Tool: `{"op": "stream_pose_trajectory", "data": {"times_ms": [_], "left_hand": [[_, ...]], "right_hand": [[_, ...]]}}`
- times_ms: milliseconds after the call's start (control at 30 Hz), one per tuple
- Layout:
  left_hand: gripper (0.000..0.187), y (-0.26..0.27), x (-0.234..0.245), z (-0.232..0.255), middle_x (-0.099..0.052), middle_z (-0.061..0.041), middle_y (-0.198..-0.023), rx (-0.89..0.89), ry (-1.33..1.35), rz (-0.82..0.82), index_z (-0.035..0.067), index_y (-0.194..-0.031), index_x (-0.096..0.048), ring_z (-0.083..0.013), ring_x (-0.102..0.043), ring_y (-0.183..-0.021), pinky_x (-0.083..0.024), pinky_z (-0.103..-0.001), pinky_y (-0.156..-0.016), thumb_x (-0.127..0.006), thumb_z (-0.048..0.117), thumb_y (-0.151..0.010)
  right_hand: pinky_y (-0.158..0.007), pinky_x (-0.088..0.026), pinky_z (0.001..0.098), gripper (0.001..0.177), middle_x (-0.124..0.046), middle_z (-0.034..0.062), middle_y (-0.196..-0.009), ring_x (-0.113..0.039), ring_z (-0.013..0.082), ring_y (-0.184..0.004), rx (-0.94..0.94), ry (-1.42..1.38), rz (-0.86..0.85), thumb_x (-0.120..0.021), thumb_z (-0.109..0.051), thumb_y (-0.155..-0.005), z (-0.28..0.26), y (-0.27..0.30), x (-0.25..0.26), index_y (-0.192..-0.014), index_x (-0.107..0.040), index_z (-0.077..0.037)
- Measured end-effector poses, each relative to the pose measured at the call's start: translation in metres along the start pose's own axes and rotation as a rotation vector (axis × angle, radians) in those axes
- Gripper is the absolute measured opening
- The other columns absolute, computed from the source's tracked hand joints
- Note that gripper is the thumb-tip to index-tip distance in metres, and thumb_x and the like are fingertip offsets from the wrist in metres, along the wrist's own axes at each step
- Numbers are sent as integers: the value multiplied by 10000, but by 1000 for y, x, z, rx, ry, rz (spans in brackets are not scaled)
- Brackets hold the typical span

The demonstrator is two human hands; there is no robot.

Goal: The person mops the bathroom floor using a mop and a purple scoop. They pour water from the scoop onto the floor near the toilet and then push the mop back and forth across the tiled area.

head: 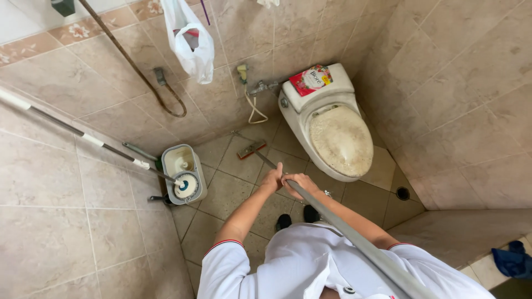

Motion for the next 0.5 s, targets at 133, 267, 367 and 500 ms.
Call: {"op": "stream_pose_trajectory", "data": {"times_ms": [133,267,367,500], "left_hand": [[836,-107,-27,-36,-699,-239,-1213,-9,125,66,-34,-1180,-708,-351,-602,-1281,-440,-491,-1082,-206,622,-1051],[519,-104,-45,-12,-630,-196,-1317,-300,-186,-2,61,-1322,-502,-333,-580,-1292,-487,-483,-1067,-310,466,-1060],[554,-102,-60,7,-568,-244,-1418,-461,-501,-68,29,-1553,-310,-334,-575,-1307,-527,-473,-1041,-440,254,-1064],[614,-197,-78,-11,-766,-97,-913,-260,-160,17,67,-915,-774,-279,-714,-1018,-558,-461,-935,-313,459,-1018]], "right_hand": [[-741,-547,511,151,-724,165,-844,-704,397,-790,-28,-49,-8,-542,-241,-924,24,-14,0,-957,-677,-180],[-753,-554,506,146,-733,141,-858,-711,380,-804,-51,-4,4,-543,-262,-929,31,8,14,-958,-674,-205],[-765,-551,527,149,-736,170,-891,-716,414,-845,-75,-10,14,-548,-237,-928,32,23,24,-985,-676,-184],[-775,-542,523,148,-729,167,-866,-711,407,-841,-92,-45,34,-554,-242,-931,38,20,41,-990,-688,-216]]}}
Point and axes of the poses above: each hand's wrist, its own y-axis away from the middle knuckle, its own x-axis out of the back of the hand, z = x × y, the point moved 7 cm from there along -y, towards the middle knuckle
